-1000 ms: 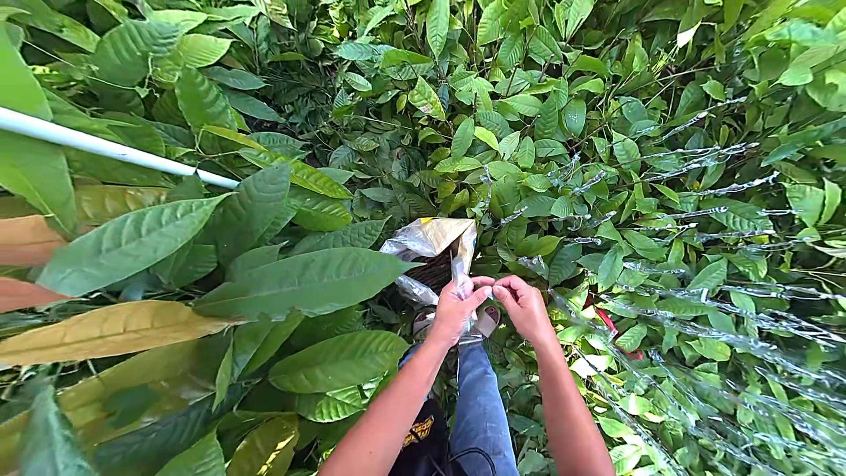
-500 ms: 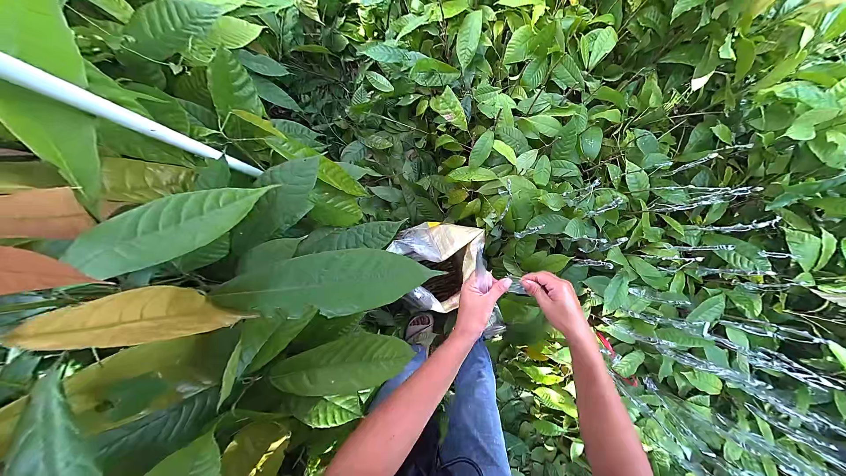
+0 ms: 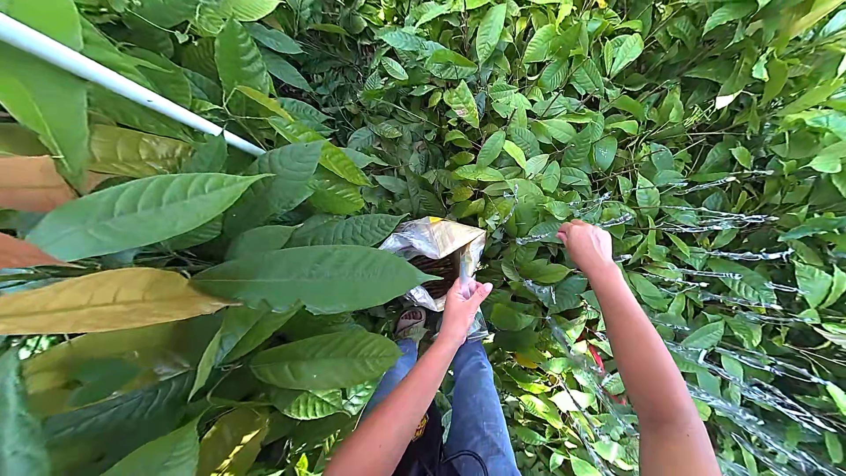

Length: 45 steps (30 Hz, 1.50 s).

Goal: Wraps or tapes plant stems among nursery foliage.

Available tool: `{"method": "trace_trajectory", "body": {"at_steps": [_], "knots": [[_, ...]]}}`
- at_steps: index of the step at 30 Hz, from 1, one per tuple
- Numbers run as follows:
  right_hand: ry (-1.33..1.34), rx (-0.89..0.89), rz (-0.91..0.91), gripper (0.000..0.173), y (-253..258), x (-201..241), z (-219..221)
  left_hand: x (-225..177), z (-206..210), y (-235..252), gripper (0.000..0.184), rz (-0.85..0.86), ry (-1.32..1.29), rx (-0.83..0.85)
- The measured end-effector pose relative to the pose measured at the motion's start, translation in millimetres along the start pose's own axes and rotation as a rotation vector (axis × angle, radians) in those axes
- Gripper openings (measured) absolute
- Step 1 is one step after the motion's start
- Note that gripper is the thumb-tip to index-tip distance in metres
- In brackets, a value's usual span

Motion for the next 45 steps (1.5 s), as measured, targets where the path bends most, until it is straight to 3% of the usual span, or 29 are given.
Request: {"method": "trace_trajectory", "body": {"at_steps": [9,15,20,26,34,36,38,41,43,45], "knots": [[-0.034,0.224,-0.032,0.029,42,13,14,-2,-2,-3,0.008,0.007,-0.026,0.007],[-0.196,0.414,0.040,0.028,51,53,32,-10,1,-9,0.008,0.019,-0.044,-0.002],[-0.216,0.413,0.088,0.024,48,76,39,-13,-8,-11,0.008,0.038,-0.035,-0.043],[-0.252,0.390,0.145,0.028,83,71,82,-15,-16,-13,0.008,0.050,-0.063,-0.081],[-0.104,0.438,0.247,0.034,113,79,120,-7,-30,-19,0.008,0.047,-0.068,-0.111],[0.031,0.344,0.181,0.036,116,81,128,-4,-34,-22,0.009,0.034,-0.070,-0.117],[0.339,0.245,0.144,0.034,110,79,148,-3,-38,-25,0.009,0.036,-0.084,-0.126],[1.124,0.062,0.271,0.034,92,64,189,-6,-42,-26,0.010,0.054,-0.105,-0.133],[1.647,-0.151,0.405,0.037,81,56,199,-9,-44,-25,0.010,0.059,-0.106,-0.132],[1.967,-0.299,0.491,0.043,80,46,196,-12,-47,-24,0.009,0.058,-0.098,-0.134]]}}
Point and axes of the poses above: each hand's wrist, its own y-axis towards the middle knuckle, its own z-axis out of the palm, x = y × z, the point moved 5 cm from there along y, towards the middle knuckle, and after that the axes turned 11 degrees about x, right-handed, at the moved point
